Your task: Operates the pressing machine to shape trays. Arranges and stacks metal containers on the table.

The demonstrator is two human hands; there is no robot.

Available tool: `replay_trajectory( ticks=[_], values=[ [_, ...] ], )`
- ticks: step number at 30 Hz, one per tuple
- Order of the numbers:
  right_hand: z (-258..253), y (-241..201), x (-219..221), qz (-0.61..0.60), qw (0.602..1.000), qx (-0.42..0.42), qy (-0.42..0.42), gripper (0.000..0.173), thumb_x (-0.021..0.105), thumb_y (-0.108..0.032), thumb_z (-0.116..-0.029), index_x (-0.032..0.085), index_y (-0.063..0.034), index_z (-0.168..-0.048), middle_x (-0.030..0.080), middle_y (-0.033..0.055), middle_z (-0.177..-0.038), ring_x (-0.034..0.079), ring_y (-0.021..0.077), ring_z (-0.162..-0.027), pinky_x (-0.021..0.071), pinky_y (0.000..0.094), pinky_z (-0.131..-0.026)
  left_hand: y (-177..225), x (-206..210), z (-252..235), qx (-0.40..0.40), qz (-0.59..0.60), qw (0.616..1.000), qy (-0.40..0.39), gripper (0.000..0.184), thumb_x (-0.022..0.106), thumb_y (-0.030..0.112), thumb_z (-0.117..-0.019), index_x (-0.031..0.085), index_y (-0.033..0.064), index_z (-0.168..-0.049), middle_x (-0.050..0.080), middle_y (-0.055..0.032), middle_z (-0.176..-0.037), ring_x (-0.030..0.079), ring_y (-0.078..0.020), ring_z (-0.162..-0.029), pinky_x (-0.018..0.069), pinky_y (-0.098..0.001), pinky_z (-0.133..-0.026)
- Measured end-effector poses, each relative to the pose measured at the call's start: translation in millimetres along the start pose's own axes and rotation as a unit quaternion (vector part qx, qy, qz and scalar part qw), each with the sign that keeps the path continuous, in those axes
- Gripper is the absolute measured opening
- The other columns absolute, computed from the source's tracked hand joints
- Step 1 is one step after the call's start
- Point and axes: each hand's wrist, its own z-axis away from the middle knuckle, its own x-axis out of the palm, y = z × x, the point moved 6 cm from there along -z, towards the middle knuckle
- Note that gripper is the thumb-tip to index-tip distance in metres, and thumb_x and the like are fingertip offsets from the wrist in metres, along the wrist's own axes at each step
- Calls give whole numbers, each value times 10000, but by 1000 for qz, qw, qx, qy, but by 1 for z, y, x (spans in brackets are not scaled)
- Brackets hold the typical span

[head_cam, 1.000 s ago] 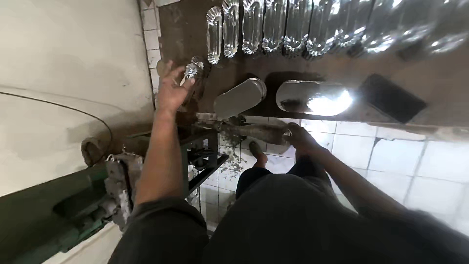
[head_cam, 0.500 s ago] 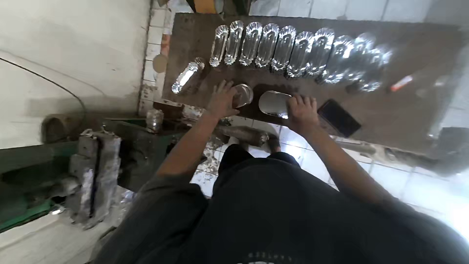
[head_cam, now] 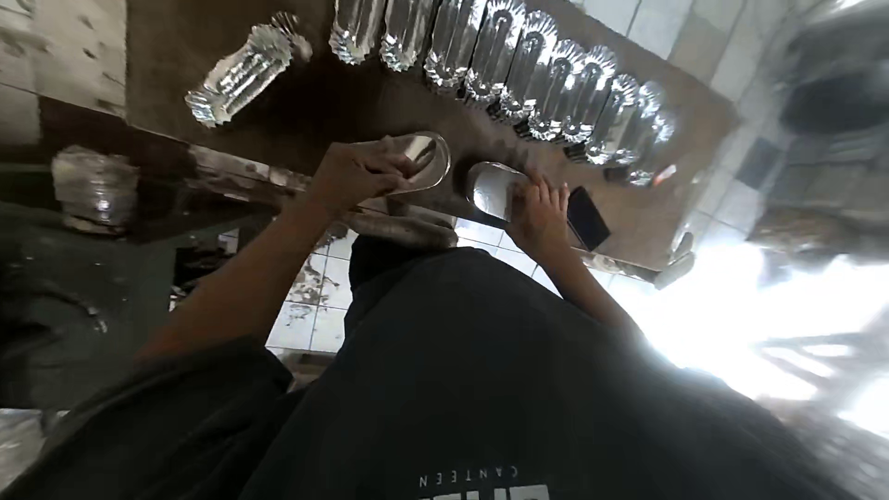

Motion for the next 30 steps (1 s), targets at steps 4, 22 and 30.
replay_trajectory(
  ticks=[4, 22, 30],
  values=[
    [11, -5, -8, 3, 999, -26, 46, 693, 796, -498, -813, 601, -151, -1381, 417, 187, -1598, 274, 465, -1522, 158, 751, -1191, -8, -2, 0, 4, 10, 1000, 20, 164, 739, 235, -926, 820, 97, -958, 757, -49, -1193, 581, -254, -1349, 374, -451, -1228],
    [-53, 35, -35, -405, 860, -208, -228, 283, 852, -163, -810, 755, -69, -1058, 670, 96, -1245, 640, 171, -1107, 558, 349, -942, 133, -5, 131, -103, 321, 838, 428, 291, 354, 197, -1110, 497, 112, -1348, 654, -39, -1257, 639, -180, -1176, 539, -450, -1023],
    [-59, 33, -33, -381, 864, -164, -284, 280, 825, -181, -852, 744, -71, -1096, 643, 111, -1270, 666, 198, -969, 596, 391, -796, 185, 101, 225, -153, 536, 756, 345, 217, 499, 294, -1066, 597, 207, -1239, 726, -22, -1104, 706, -162, -1031, 599, -392, -921]
  ],
)
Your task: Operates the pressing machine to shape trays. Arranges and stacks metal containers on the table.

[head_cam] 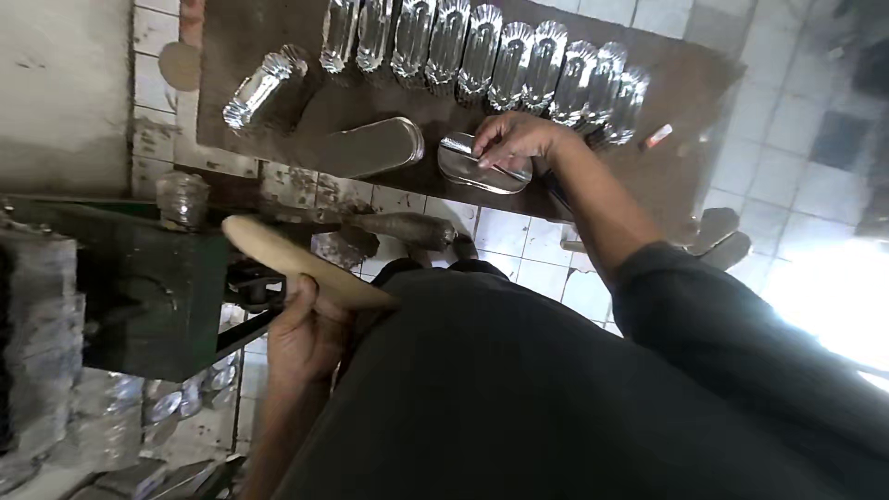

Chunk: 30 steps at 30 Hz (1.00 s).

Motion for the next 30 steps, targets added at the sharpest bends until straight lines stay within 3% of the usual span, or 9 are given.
replay_trajectory(
  ticks=[2, 8, 11, 13, 17, 20, 22, 26, 30],
  values=[
    [2, 2, 2, -6, 1000, 3, 12, 237, 783, -146, -893, 733, -43, -1101, 642, 109, -1284, 654, 197, -1058, 577, 396, -899, 25, -9, -8, 38, 11, 999, -37, 218, 687, 276, -970, 649, 222, -1178, 723, -6, -1072, 704, -150, -1002, 605, -381, -899],
    [24, -16, 14, 20, 990, 30, 139, 223, 626, -163, -1017, 719, -14, -1154, 712, 132, -1047, 666, 183, -909, 562, 425, -860, 68, -46, -17, 54, -105, 991, 57, 251, 363, 201, -1096, 581, 226, -1218, 714, 42, -1018, 704, -77, -916, 614, -287, -786],
    [52, -64, 37, 228, 905, 102, 343, 296, 562, -140, -1017, 674, -43, -1274, 698, 262, -1155, 679, 440, -1076, 519, 674, -925, 43, -83, -13, -35, -134, 984, 113, 301, 339, 244, -1120, 506, 188, -1364, 701, -4, -1021, 705, -127, -899, 615, -353, -778],
    [54, -83, 58, 324, 826, 138, 440, 339, 524, -129, -1018, 630, -65, -1333, 682, 258, -1224, 668, 480, -1116, 518, 699, -882, 38, -115, -18, -46, -94, 987, 122, 302, 324, 238, -1125, 497, 181, -1366, 701, -4, -1012, 706, -119, -881, 616, -334, -758],
    [31, -90, 89, 296, 816, 252, 428, 477, 673, -147, -936, 569, -66, -1394, 654, 296, -1266, 628, 530, -1164, 475, 754, -922, 82, -181, -51, -11, -106, 992, 64, 295, 383, 244, -1111, 472, 213, -1390, 668, 25, -1114, 684, -109, -967, 604, -349, -836],
    [-3, -158, 144, 211, 858, 95, 458, 322, 511, -182, -1054, 632, 4, -1287, 704, 212, -1143, 694, 315, -1067, 550, 526, -968, 130, -199, -77, 40, -113, 993, -2, 325, 424, 144, -1081, 458, 183, -1402, 667, 15, -1185, 684, -130, -1055, 603, -384, -917],
    [-44, -210, 209, 60, 895, -56, 438, 265, 483, -170, -1079, 640, 38, -1131, 684, 112, -938, 679, 160, -859, 593, 372, -819, 150, -199, -89, 92, -116, 988, -47, 365, 429, 123, -1076, 444, 126, -1441, 647, -20, -1266, 652, -163, -1152, 567, -424, -995],
    [-104, -301, 324, -181, 918, -129, 328, 223, 488, -149, -1084, 654, 0, -1101, 678, 60, -853, 665, 127, -747, 595, 328, -700, 171, -188, -90, 100, -125, 985, -66, 366, 436, 232, -1110, 446, 146, -1465, 631, -16, -1333, 630, -157, -1206, 546, -407, -1031],
    [-115, -324, 340, -217, 946, -130, 202, 175, 513, -151, -1064, 614, -18, -1117, 621, 55, -876, 597, 117, -748, 523, 295, -667, 184, -192, -92, 144, -80, 981, -103, 333, 469, 158, -1088, 506, 114, -1416, 646, -49, -1303, 628, -188, -1202, 535, -445, -1040]
  ],
)
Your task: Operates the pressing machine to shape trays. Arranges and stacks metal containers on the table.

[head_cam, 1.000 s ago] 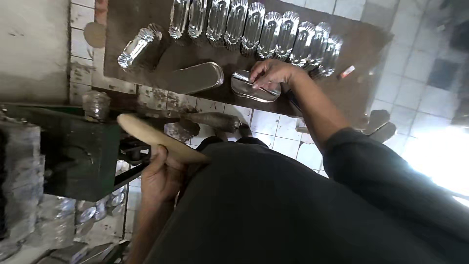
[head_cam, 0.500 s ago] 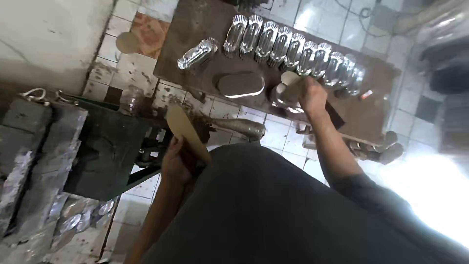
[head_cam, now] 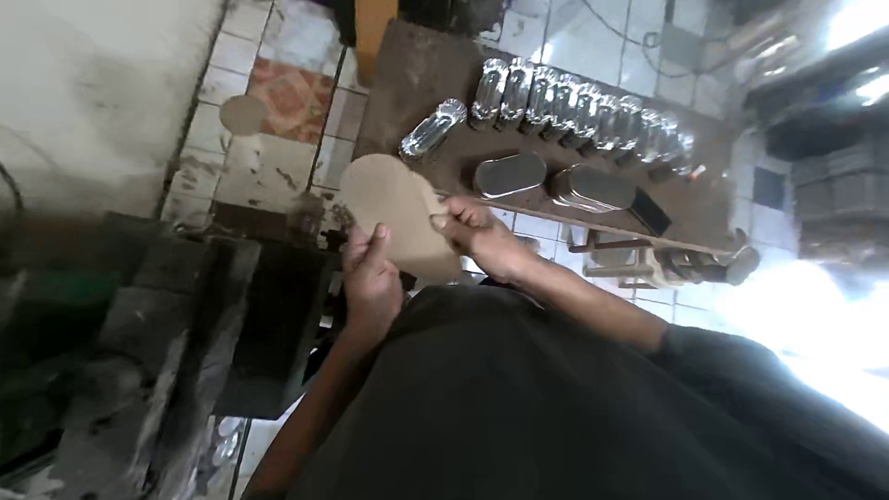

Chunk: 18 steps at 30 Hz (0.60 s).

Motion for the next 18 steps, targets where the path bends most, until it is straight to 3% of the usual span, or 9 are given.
replay_trajectory(
  ticks=[2, 4, 7, 8, 11, 13, 14, 16, 18],
  values=[
    [4, -9, -1, 24, 997, -32, -60, 230, 586, -91, -1028, 590, 32, -1223, 696, 109, -998, 687, 144, -880, 602, 328, -805, 0, 0, 2, 9, 12, 1000, -28, 338, 446, 133, -1086, 493, 113, -1421, 639, -58, -1306, 627, -197, -1202, 536, -452, -1039],
    [7, -15, -5, 46, 991, -107, -73, 184, 617, -31, -1000, 635, 70, -1152, 712, 117, -955, 695, 125, -851, 601, 303, -793, -3, 12, 5, 33, 14, 997, -72, 376, 438, 188, -1074, 457, 129, -1444, 596, -48, -1363, 582, -196, -1260, 493, -455, -1084],
    [5, -8, -24, 62, 961, -214, -166, 101, 630, -18, -971, 688, 64, -984, 704, 112, -932, 671, 114, -859, 580, 296, -786, -24, 61, 6, 44, -5, 986, -160, 848, 660, 672, -873, 387, 201, -1523, 470, 20, -1540, 489, -166, -1378, 465, -388, -1113],
    [5, 5, -37, 77, 947, -244, -193, 108, 618, -44, -975, 692, 32, -952, 689, 95, -928, 656, 114, -882, 568, 303, -806, -39, 82, 5, 24, 1, 982, -187, 999, 707, 716, -798, 344, 187, -1563, 441, 9, -1578, 475, -173, -1401, 471, -379, -1108],
    [16, 38, -110, 129, 946, -251, -161, 122, 600, -28, -979, 685, 59, -969, 681, 134, -933, 660, 169, -908, 566, 349, -839, -121, 125, -19, -56, -44, 979, -189, 1033, 822, 550, -778, 316, 99, -1558, 566, -49, -1456, 598, -149, -1254, 544, -342, -1006],
    [43, 95, -182, 256, 949, -152, -101, 226, 593, -2, -976, 706, 29, -1169, 710, 168, -1160, 692, 237, -1077, 577, 427, -972, -199, 140, -34, -113, -243, 939, -216, 910, 832, 282, -807, 358, 6, -1533, 551, -118, -1445, 573, -154, -1267, 492, -335, -1074],
    [66, 133, -220, 310, 944, -82, -83, 278, 576, -21, -996, 695, -15, -1248, 682, 148, -1293, 669, 251, -1183, 552, 452, -1040, -247, 144, -40, -121, -349, 889, -270, 921, 876, 312, -788, 415, 1, -1523, 527, -161, -1493, 524, -218, -1360, 420, -402, -1163],
    [135, 210, -289, 371, 922, 97, -51, 283, 526, -76, -1028, 703, -13, -1240, 701, 168, -1259, 677, 302, -1172, 537, 498, -1039, -340, 157, -43, -122, -536, 746, -376, 1031, 854, 601, -727, 448, 128, -1549, 461, -126, -1574, 386, -302, -1482, 299, -553, -1219],
    [224, 264, -342, 397, 868, 290, -65, 303, 511, -123, -1038, 693, -18, -1257, 702, 201, -1234, 671, 356, -1167, 516, 552, -1042, -416, 169, -45, -124, -610, 666, -410, 947, 676, 762, -793, 456, 241, -1553, 437, -68, -1604, 315, -347, -1519, 274, -640, -1198]
  ],
)
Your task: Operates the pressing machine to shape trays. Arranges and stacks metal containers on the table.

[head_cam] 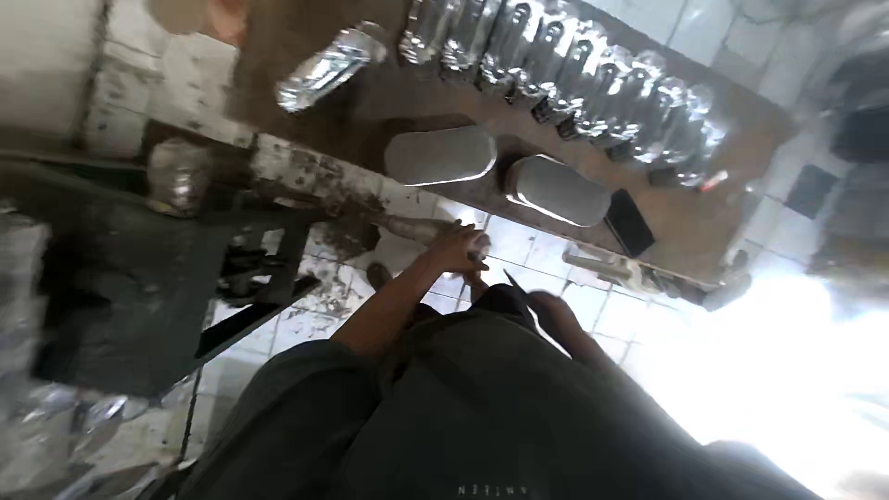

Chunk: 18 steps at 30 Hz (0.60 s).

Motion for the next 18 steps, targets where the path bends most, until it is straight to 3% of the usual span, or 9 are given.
replay_trajectory(
  ticks=[1, 2, 4, 6, 8, 11, 14, 16, 18],
  values=[
    [28, 46, 15, -1, 997, 75, -36, 311, 521, -113, -1026, 685, -40, -1280, 701, 201, -1240, 666, 367, -1172, 508, 573, -1042, -2, 17, -22, -15, -3, 1000, 0, 833, 597, 757, -865, 504, 254, -1522, 495, -46, -1563, 351, -337, -1503, 266, -638, -1204],
    [58, 87, 29, -9, 988, 142, -59, 332, 526, -120, -1025, 674, -86, -1321, 703, 187, -1249, 666, 369, -1174, 505, 589, -1038, -3, 26, -42, -36, 2, 999, 19, 710, 553, 723, -918, 600, 246, -1441, 605, -50, -1451, 463, -323, -1427, 284, -638, -1194],
    [122, 156, 57, -22, 966, 247, -76, 390, 533, -202, -1032, 628, -242, -1408, 725, 131, -1236, 696, 347, -1128, 535, 607, -987, 0, 30, -68, -103, -37, 993, 32, 626, 488, 701, -957, 721, 198, -1247, 726, -108, -1202, 649, -341, -1187, 450, -630, -1055],
    [171, 203, 83, -60, 943, 320, -68, 364, 532, -344, -1039, 636, -317, -1387, 742, 75, -1204, 712, 291, -1095, 555, 585, -968, 4, 27, -81, -151, -59, 987, 14, 596, 499, 683, -953, 751, 156, -1072, 738, -138, -1067, 687, -360, -1054, 511, -627, -925],
    [197, 229, 102, -112, 927, 353, -59, 329, 582, -359, -1013, 692, -279, -1312, 747, 60, -1182, 711, 256, -1089, 555, 557, -978, 8, 23, -84, -175, -66, 982, -16, 539, 512, 629, -967, 758, 161, -1071, 742, -143, -1072, 690, -374, -1060, 516, -640, -907],
    [182, 219, 87, -158, 925, 345, -37, 303, 576, -345, -1017, 734, -225, -1245, 749, 64, -1176, 704, 241, -1101, 546, 536, -997, 20, 15, -78, -181, -70, 979, -54, 522, 511, 575, -998, 744, 122, -1114, 725, -175, -1137, 668, -392, -1123, 491, -644, -954],
    [126, 190, 42, -139, 948, 286, -15, 373, 481, -375, -1074, 726, -155, -1251, 731, 132, -1206, 677, 323, -1159, 504, 592, -1032, 29, -4, -61, -163, -40, 984, -60, 498, 531, 506, -1031, 735, 69, -1153, 710, -215, -1163, 649, -415, -1149, 463, -644, -986],
    [84, 174, 17, -123, 965, 231, -4, 333, 494, -281, -1072, 709, -153, -1291, 718, 132, -1247, 660, 324, -1199, 483, 576, -1064, 37, -25, -38, -169, -15, 983, -65, 494, 518, 484, -1051, 733, 57, -1173, 700, -225, -1184, 635, -421, -1169, 448, -648, -1010],
    [46, 147, -3, -111, 980, 166, 19, 313, 521, -203, -1053, 712, -152, -1297, 721, 121, -1251, 663, 304, -1198, 484, 550, -1070, 42, -63, -3, -176, -15, 984, -4, 483, 538, 475, -1041, 751, 44, -1083, 720, -220, -1092, 669, -417, -1087, 484, -648, -953]
  ],
)
